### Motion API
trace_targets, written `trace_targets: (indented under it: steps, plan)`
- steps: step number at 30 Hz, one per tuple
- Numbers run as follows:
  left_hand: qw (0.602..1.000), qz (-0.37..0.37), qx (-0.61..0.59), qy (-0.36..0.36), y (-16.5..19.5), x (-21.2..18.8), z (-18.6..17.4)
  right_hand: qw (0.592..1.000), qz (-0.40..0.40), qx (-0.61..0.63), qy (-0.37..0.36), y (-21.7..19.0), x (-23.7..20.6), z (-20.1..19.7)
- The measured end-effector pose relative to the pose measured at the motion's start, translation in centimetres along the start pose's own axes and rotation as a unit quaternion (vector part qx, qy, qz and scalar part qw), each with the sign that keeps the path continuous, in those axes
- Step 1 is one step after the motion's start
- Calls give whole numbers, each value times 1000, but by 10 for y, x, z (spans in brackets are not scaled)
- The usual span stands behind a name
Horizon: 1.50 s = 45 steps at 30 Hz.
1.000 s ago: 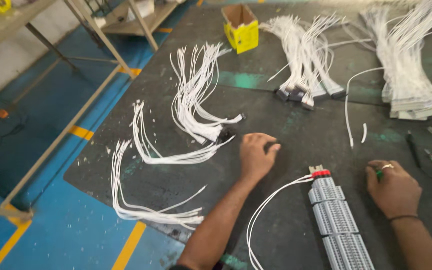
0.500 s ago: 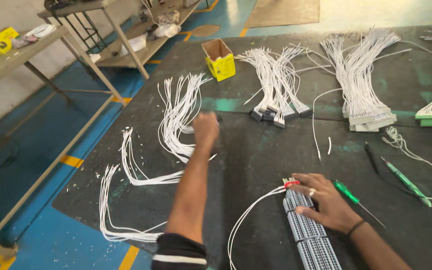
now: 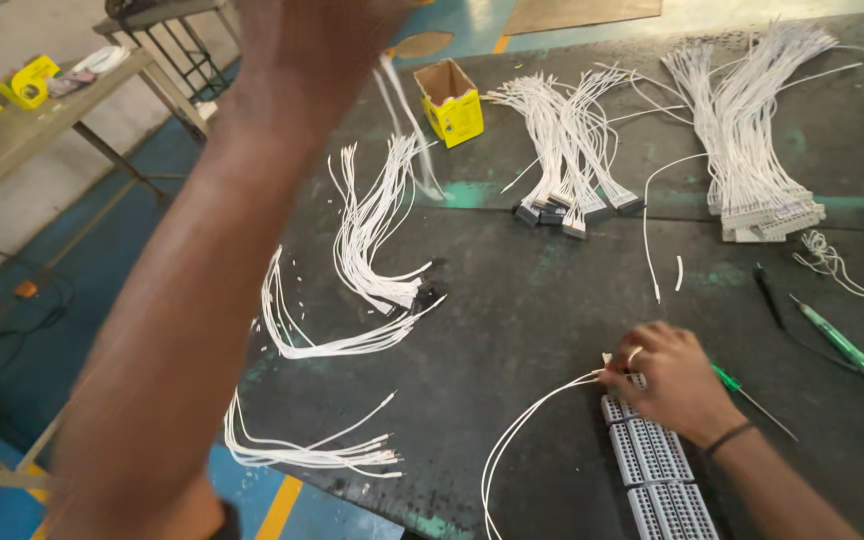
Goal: The person inserts white wire leads one at a time into the terminals of a gray terminal block strip mounted on a rail, pressing each wire into its slot and using a small green screwdriver to tighten or release terminal screws. They occasionally pull a bundle of wires closer and continue seating wires along the strip.
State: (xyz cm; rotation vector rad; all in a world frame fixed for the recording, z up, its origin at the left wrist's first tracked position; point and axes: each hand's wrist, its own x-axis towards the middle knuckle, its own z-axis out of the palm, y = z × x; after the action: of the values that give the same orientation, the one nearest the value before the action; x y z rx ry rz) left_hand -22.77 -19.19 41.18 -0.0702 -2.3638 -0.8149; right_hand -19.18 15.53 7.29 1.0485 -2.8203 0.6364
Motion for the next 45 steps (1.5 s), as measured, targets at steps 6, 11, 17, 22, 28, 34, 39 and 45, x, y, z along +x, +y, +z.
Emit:
trace_targets:
  steps: [6,11,17,22,28,34,39,45]
  plan:
    - [954,141,-258,-65,80,-86,6,827,-153,482,245,-23,-36,-71]
    - [893,252,-369,-54,143,-152,10,701,-216,680,1,-59,-96,-104]
    - [885,182,-423,67,109,-133,58,464,-65,820,-329,-82,-106,-87]
    - [810,68,-573,100,9,-116,41,297,-50,898,-321,-65,-101,-75]
    - [763,-63,-575,288,-94,-120,-14,914,-217,340,-41,-41,-82,-92]
    - [836,-117,-325,425,-143,-181,55,983,-44,69,-163,-33,-79,-97]
    - [907,-264,-302,127,-123,-232,198,930,-243,158,-228,-58,-68,-63]
    - [903,-252,-332,-102,-96,-276,276,988,11,117,-104,-38,-20,-31]
